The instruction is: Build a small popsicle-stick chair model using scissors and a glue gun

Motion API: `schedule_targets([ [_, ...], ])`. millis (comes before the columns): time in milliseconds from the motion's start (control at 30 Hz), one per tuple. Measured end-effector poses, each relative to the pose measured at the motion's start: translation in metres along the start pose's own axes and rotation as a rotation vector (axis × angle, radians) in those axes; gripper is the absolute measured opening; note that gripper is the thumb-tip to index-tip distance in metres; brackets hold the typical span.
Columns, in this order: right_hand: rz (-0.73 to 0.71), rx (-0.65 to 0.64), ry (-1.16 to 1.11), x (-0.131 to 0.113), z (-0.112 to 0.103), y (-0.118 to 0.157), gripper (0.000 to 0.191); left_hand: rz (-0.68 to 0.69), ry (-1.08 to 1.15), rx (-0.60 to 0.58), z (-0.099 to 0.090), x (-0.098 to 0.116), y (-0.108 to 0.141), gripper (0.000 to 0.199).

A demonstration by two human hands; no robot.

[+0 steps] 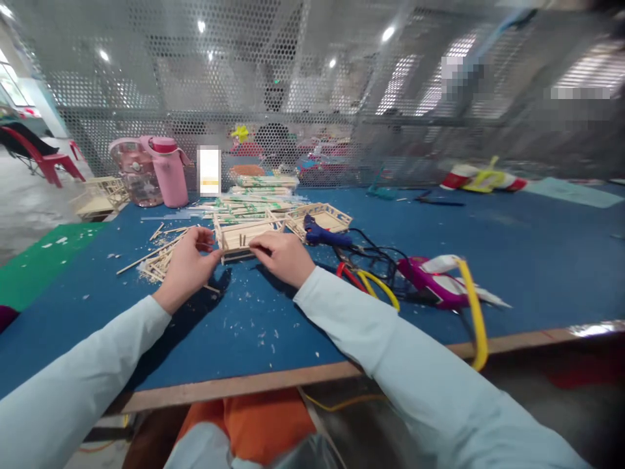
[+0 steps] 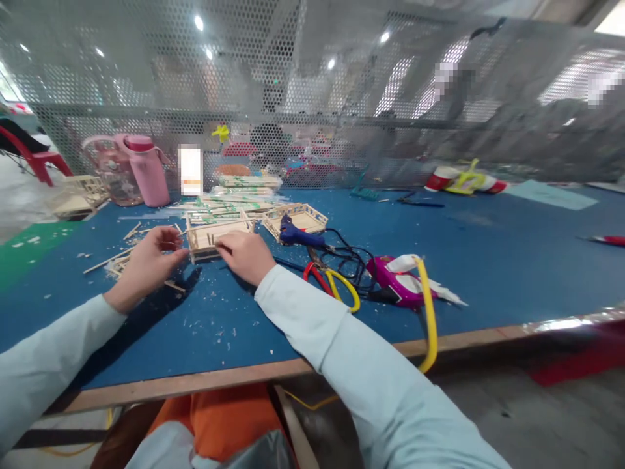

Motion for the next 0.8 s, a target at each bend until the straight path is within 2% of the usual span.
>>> schedule_targets([
  [67,-0.046,0.003,0.122,-0.005,0.008,-0.004,0.020,0.046,0.066,0.008,0.001,-0.002,-0.006,0.039],
  [167,-0.071,0.006,0.301,-0.010,0.015,-0.008,0.023,0.109,0.169,-0.040,0.006,-0.007,-0.014,0.045],
  [300,-0.131,-0.019,0.423,-0.015,0.018,-0.008,0.025,0.099,0.244,-0.035,0.007,-0.013,-0.012,0.044],
  [467,-0.175,-0.033,0.471,-0.015,0.021,-0.008,0.027,0.014,0.351,-0.087,0.012,-0.011,-0.002,0.042],
  [567,-0.169,0.004,0.472,-0.013,0.020,-0.010,0.030,-0.008,0.371,-0.054,0.014,-0.009,0.000,0.042],
  [800,-0.143,0.006,0.449,-0.014,0.020,-0.013,0.028,0.043,0.348,-0.004,0.012,-0.002,0.002,0.037],
])
Point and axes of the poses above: each hand's wrist, its own y-axis away from the middle knuckle, its own z-axis out of the palm, x = y × z, the point moved 2 cm from there along -y, towards the middle knuckle, and after that the axes turned 13 degrees about -y, right-handed, at the moved point
